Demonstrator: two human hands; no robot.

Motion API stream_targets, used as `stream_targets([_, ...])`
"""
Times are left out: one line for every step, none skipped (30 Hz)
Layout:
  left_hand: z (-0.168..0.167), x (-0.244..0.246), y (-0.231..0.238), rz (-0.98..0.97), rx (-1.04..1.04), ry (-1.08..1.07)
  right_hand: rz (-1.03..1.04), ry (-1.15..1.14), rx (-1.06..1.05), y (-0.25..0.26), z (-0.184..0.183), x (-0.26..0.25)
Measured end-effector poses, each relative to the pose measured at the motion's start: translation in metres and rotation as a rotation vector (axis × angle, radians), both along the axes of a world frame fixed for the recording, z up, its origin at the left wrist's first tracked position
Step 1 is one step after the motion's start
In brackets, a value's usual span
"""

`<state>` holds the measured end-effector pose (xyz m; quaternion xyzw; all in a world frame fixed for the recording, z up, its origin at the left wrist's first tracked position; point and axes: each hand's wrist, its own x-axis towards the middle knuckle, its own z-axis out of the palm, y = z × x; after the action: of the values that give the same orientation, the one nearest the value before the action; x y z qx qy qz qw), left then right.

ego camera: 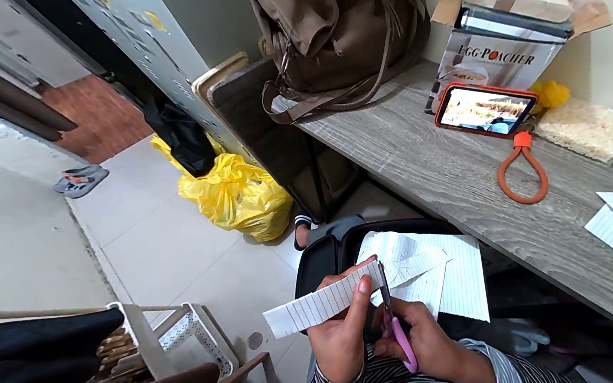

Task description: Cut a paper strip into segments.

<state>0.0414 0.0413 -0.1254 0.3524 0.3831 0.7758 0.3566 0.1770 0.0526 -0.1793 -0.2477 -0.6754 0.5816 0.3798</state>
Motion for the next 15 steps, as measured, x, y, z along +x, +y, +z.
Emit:
stream_targets([-0.0002, -0.0001, 0.0, -0.001, 0.005, 0.0, -0.008, 0.013, 0.007, 0.0, -0.0016, 0.0])
stream_targets([-0.0002, -0.0004, 0.0, -0.006, 0.007, 0.001, -0.016, 0.027, 0.012, 0.0, -0.0029, 0.0])
stream_targets([-0.0002, -0.0006, 0.0, -0.008, 0.005, 0.001, -0.019, 0.038, 0.015, 0.0002, -0.0037, 0.0001])
stream_targets([-0.0001, -0.0007, 0.0001, -0.011, 0.005, -0.001, -0.019, 0.045, 0.016, 0.0003, -0.0041, 0.0002])
stream_targets([-0.0001, -0.0008, 0.0002, -0.013, 0.006, -0.002, -0.018, 0.049, 0.015, 0.0003, -0.0042, 0.0002])
stream_targets([0.0, -0.0005, 0.0003, -0.011, 0.006, 0.001, -0.015, 0.049, 0.01, 0.0003, -0.0038, 0.0002])
stream_targets([0.0001, 0.0001, 0.0004, -0.007, 0.006, 0.006, -0.006, 0.044, 0.001, 0.0002, -0.0028, 0.0001])
stream_targets([0.0001, 0.0005, 0.0004, -0.006, 0.007, 0.01, 0.011, 0.032, -0.012, 0.0001, -0.0013, 0.0001])
stream_targets([0.0004, 0.001, 0.0005, -0.011, 0.012, 0.01, 0.03, 0.016, -0.026, 0.0, 0.0003, 0.0002])
stream_targets([0.0007, 0.0015, 0.0004, -0.015, 0.014, 0.007, 0.039, 0.006, -0.035, 0.0, 0.0013, 0.0])
stream_targets([0.0007, 0.0015, 0.0005, -0.021, 0.016, 0.006, 0.04, 0.003, -0.033, 0.0, 0.0013, -0.0003])
stream_targets([0.0006, 0.0011, 0.0008, -0.025, 0.019, 0.008, 0.037, 0.002, -0.026, 0.0001, 0.001, -0.0005])
stream_targets([0.0004, 0.0008, 0.001, -0.026, 0.02, 0.01, 0.035, 0.0, -0.019, 0.0001, 0.0008, -0.0004])
stream_targets([0.0002, 0.0008, 0.001, -0.022, 0.018, 0.011, 0.033, -0.003, -0.013, 0.0002, 0.0008, 0.0])
stream_targets([-0.0004, 0.0008, 0.0009, -0.018, 0.012, 0.012, 0.024, -0.003, -0.008, 0.0001, 0.0008, 0.0002])
